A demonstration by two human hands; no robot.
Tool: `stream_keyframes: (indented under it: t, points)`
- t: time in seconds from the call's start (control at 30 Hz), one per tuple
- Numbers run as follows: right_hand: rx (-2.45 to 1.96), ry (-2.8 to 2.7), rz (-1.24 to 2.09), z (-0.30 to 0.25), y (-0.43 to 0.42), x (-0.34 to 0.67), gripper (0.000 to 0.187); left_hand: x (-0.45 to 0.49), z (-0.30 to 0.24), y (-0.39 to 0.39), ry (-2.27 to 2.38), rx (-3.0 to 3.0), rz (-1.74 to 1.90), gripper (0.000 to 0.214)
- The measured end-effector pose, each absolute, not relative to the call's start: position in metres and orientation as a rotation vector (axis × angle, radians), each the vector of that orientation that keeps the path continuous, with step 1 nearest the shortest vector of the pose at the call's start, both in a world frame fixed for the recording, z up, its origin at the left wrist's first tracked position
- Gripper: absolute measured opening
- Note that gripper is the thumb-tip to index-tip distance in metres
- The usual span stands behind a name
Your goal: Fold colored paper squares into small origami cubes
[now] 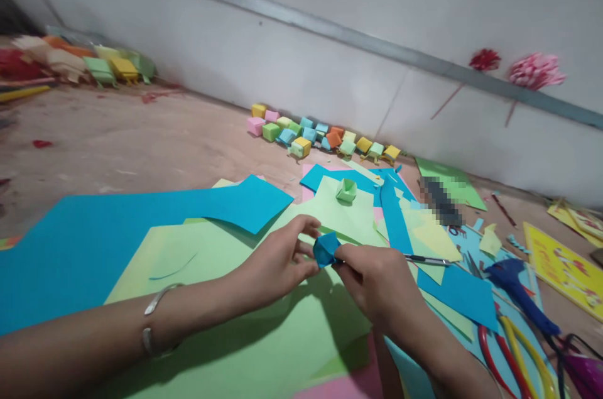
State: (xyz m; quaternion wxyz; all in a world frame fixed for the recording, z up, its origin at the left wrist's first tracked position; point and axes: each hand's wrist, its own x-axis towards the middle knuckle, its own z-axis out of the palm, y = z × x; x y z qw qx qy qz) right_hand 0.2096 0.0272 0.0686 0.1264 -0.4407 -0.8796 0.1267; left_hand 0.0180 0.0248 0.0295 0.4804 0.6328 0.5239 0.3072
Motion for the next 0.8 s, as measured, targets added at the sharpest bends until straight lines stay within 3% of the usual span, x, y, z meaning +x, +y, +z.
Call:
stream_keyframes:
  t: [0.17, 0.37, 0.53, 0.67, 0.8]
  points:
    - [-1.23, -2.464, 0.757, 0.072, 0.03, 0.208, 0.021, 0.024, 0.028, 0.021, 1.047, 1.486, 0.745, 0.034]
    - [-1.215, -2.467, 1.124, 0.072, 0.03, 0.208, 0.022, 0.026, 0.024, 0.016, 1.035, 1.533, 0.751, 0.058]
    - [-1.127, -2.534, 1.04, 0.07, 0.028, 0.206, 0.023, 0.027, 0.019, 0.01, 1.024, 1.636, 0.748, 0.075]
    - [-1.052, -2.59, 1.006, 0.065, 0.026, 0.205, 0.027, 0.027, 0.014, 0.011, 1.054, 1.694, 0.761, 0.071]
    - [-1.068, -2.617, 0.522, 0.061, 0.025, 0.206, 0.019, 0.027, 0.011, 0.014, 1.111, 1.707, 0.808, 0.071]
